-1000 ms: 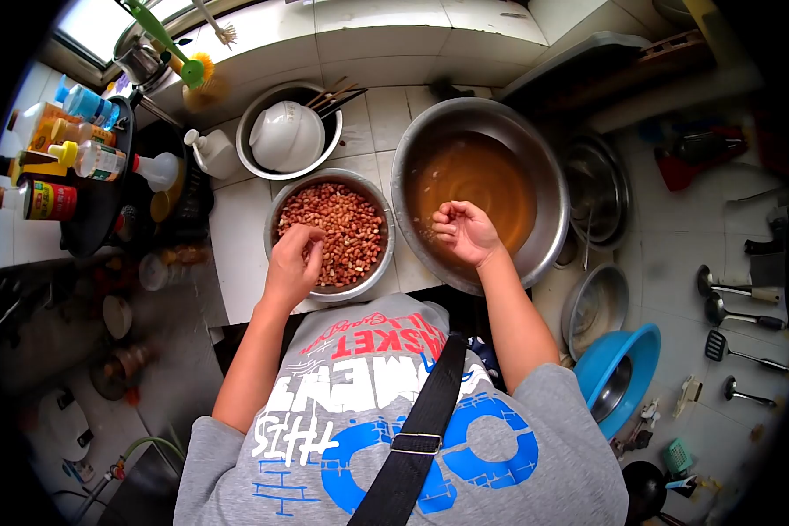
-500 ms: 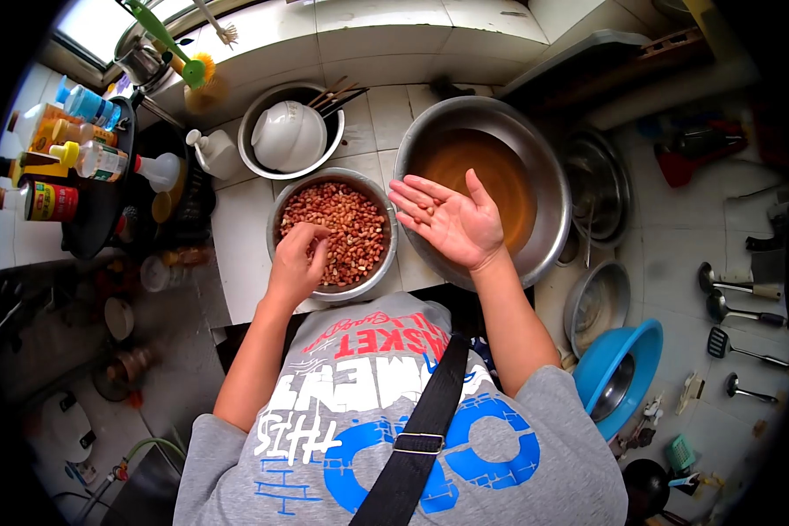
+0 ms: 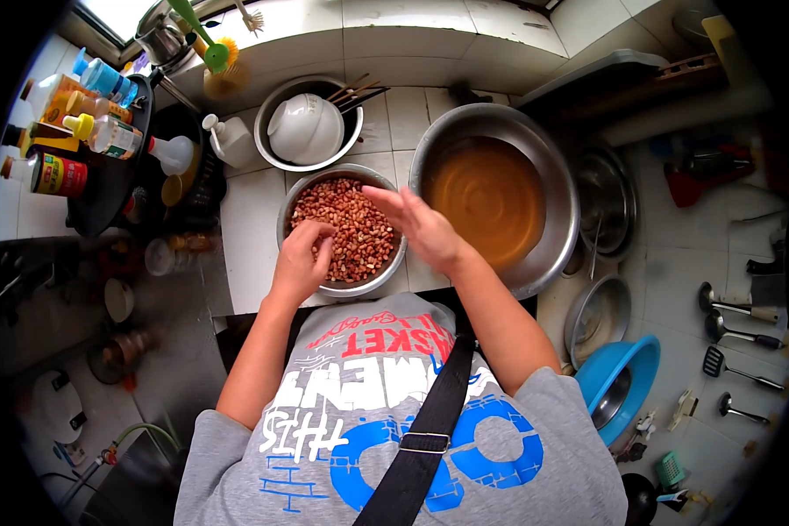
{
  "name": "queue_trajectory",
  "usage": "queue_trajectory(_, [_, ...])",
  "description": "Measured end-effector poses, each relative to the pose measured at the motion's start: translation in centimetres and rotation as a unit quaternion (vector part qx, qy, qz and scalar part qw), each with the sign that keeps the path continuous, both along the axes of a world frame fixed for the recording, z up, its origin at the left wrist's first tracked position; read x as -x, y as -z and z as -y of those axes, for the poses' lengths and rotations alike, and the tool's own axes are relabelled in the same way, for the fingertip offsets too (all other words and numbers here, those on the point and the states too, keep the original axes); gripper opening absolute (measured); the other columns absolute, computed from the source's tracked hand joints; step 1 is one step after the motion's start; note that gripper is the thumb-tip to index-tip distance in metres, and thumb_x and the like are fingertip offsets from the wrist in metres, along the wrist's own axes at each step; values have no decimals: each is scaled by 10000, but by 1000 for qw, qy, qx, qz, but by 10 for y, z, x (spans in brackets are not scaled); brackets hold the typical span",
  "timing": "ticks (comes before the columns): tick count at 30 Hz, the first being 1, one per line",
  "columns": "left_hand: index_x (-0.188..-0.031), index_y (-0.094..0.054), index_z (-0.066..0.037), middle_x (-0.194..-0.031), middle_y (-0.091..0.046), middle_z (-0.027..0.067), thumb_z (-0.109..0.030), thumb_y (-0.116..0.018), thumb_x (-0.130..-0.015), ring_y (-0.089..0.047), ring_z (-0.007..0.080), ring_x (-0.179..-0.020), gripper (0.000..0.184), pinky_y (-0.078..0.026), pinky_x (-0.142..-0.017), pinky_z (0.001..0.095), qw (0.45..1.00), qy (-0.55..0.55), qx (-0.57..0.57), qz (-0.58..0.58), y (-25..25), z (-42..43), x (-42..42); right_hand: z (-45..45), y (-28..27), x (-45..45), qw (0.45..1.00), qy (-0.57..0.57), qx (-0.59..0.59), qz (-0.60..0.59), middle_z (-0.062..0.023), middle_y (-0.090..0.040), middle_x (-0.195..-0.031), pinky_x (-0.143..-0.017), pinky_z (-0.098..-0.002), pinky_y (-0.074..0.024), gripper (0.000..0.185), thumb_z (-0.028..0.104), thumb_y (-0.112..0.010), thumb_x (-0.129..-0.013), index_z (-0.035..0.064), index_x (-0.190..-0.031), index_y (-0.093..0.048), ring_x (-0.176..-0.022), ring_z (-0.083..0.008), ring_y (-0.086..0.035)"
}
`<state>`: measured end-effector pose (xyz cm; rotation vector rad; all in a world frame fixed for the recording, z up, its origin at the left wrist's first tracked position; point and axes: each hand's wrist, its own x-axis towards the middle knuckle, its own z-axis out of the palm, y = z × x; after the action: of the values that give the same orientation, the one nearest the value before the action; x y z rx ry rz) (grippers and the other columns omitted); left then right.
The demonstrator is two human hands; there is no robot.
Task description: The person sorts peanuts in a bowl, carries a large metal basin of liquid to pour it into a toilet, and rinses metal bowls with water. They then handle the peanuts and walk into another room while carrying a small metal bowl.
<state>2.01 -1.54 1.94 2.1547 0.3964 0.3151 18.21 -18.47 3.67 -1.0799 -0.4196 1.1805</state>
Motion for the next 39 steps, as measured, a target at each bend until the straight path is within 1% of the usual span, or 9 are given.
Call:
queue_trajectory(4, [-959,-606,19,-898,-619,136,6,-610,-862,-623,255,-777,98,-504,-668,328,1000,1,-12,1,5,-1,4,44,21,-49,978,165,82,98,-89,-623,-1233,-905,-318,-482,401,321,-399,-1049,25,-1235,-594,-1126,-174,-591])
queue_trajectory(9, [-952,-601,20,-887,-611,132,9,-608,-863,-616,243,-752,90,-501,-655,324,1000,3,-11,-9,6,2,3,137,105,-128,857,344,339,181,-51,-681,-994,-697,-262,-517,210,144,-514,-968,45,-1092,-651,-859,-110,-643])
queue_trajectory(11, [-945,-606,22,-874,-614,154,8,-611,-848,-614,291,-766,98,-496,-709,365,1000,-4,7,-20,1,5,1,160,125,-140,805,344,436,212,-84,-682,-972,-746,-309,-530,216,139,-564,-913,48,-1084,-658,-877,-172,-655])
queue_trajectory(14, [-957,-598,22,-886,-607,123,14,-607,-869,-614,218,-733,89,-500,-623,304,999,10,-30,-9,0,5,0,188,162,-159,730,292,533,311,-146,-621,-1167,-930,-372,-484,299,136,-578,-878,77,-1166,-631,-1071,-288,-604])
queue_trajectory(16, [-952,-606,25,-881,-614,144,12,-608,-854,-618,266,-754,99,-500,-678,344,1000,-5,-17,-20,-6,8,-1,192,162,-163,653,262,616,354,-169,-561,-1279,-1014,-389,-437,353,132,-574,-869,94,-1217,-610,-1175,-333,-549])
queue_trajectory(19, [-952,-612,29,-877,-618,154,13,-608,-846,-623,287,-759,107,-501,-701,361,999,-20,-18,-29,-10,9,-1,195,165,-167,623,243,654,354,-180,-469,-1377,-1053,-387,-404,414,112,-557,-861,101,-1275,-575,-1258,-348,-479])
queue_trajectory(30, [-954,-610,30,-870,-615,141,21,-608,-851,-617,252,-730,103,-496,-660,334,998,-42,-26,-34,-10,22,4,149,203,-171,723,190,520,413,-211,-639,-1091,-978,-436,-451,391,217,-662,-797,32,-1140,-626,-1085,-384,-577])
queue_trajectory(33, [-950,-608,26,-862,-609,120,23,-602,-863,-602,205,-707,87,-485,-622,298,998,-34,-43,-18,-6,22,3,126,202,-153,697,194,444,528,-198,-631,-1078,-926,-428,-476,348,207,-677,-790,45,-1095,-633,-1041,-364,-600])
queue_trajectory(39, [-952,-606,25,-866,-608,136,21,-606,-856,-610,245,-737,97,-492,-646,323,998,-29,-42,-22,-4,21,4,86,183,-128,752,101,367,538,-234,-556,-1160,-967,-447,-455,413,180,-683,-791,31,-1161,-574,-1110,-406,-539])
